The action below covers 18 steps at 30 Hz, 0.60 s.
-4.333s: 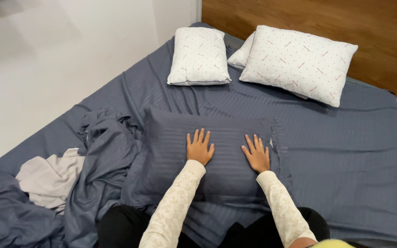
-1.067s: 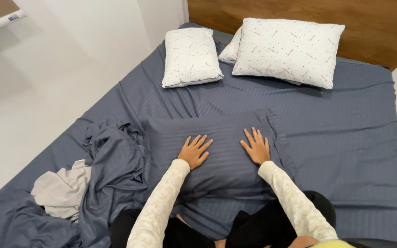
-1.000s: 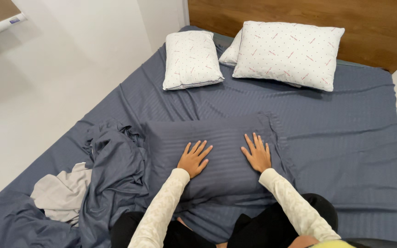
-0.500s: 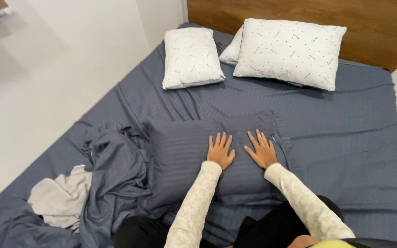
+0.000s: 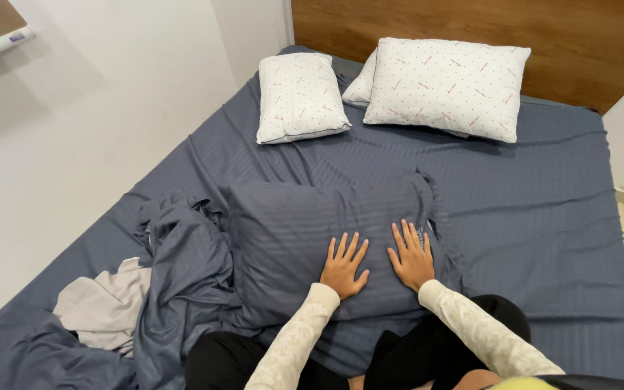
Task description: The person sits on a bed and inserts a pillow into a blue pillowcase by hand. They repeatedly pull the fabric over the corners, smooth the surface, and adjust the fit until the pillow is fully enclosed.
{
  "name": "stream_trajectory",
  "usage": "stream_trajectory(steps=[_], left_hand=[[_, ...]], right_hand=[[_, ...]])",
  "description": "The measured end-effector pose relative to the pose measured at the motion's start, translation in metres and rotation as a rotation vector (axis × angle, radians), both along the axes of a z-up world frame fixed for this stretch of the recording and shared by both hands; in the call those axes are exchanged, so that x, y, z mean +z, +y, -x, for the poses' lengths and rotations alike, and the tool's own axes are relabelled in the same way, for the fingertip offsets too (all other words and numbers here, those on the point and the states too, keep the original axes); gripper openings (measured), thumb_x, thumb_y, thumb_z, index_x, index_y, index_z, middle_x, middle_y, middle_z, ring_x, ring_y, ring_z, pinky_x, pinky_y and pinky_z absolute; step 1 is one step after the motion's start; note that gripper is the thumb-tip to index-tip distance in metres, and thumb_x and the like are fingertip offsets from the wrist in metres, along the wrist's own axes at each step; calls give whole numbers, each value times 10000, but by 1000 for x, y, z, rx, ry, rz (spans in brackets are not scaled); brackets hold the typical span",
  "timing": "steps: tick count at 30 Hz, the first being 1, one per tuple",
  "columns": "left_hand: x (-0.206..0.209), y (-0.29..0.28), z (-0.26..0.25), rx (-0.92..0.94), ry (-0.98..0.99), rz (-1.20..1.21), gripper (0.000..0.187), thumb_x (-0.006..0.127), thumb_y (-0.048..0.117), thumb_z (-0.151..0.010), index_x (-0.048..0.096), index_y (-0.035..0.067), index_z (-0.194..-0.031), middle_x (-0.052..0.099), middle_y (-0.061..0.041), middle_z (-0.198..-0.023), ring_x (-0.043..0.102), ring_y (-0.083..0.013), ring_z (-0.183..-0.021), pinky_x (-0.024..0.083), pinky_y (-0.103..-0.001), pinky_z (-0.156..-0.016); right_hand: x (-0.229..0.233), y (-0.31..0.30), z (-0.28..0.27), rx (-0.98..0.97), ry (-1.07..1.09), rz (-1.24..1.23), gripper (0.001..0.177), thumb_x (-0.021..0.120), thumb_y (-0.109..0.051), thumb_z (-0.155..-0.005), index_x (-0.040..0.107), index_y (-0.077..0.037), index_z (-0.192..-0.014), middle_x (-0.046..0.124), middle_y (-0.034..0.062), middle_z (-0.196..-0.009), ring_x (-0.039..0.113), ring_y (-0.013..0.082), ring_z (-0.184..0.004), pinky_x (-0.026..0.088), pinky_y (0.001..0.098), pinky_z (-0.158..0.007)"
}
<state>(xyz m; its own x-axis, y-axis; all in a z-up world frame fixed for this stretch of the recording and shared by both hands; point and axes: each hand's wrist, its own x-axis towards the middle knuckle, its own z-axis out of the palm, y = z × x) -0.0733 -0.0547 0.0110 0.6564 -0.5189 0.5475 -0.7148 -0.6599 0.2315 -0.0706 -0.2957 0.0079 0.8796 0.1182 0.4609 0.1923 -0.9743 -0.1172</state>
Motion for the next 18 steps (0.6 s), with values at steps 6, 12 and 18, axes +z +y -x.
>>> stream_trajectory(steps=[6, 12, 18], left_hand=[[0, -11, -37, 92, 10, -52, 726, 625, 448, -908, 468, 134, -1544, 433, -169, -1592, 350, -413, -1488, 199, -606, -1228], [-11, 5, -34, 15, 9, 10, 742, 635, 465, -868, 472, 195, -1540, 446, -130, -1595, 368, -373, -1481, 228, -565, -1209], [-6, 5, -50, 98, 68, -71, 683, 616, 495, -927, 468, 226, -1536, 451, -109, -1580, 381, -357, -1474, 234, -566, -1215]], right_hand=[[15, 12, -22, -108, -40, 326, 593, 491, -417, -1024, 421, -158, -1553, 360, 92, -1667, 343, 242, -1545, 213, 543, -1270], [17, 20, 16, 62, -101, 137, 607, 508, -323, -963, 480, -140, -1541, 383, 134, -1628, 372, 291, -1490, 230, 537, -1213], [27, 26, 14, 22, -65, 324, 589, 503, -320, -993, 418, -125, -1542, 394, 118, -1629, 373, 253, -1509, 247, 491, -1247]])
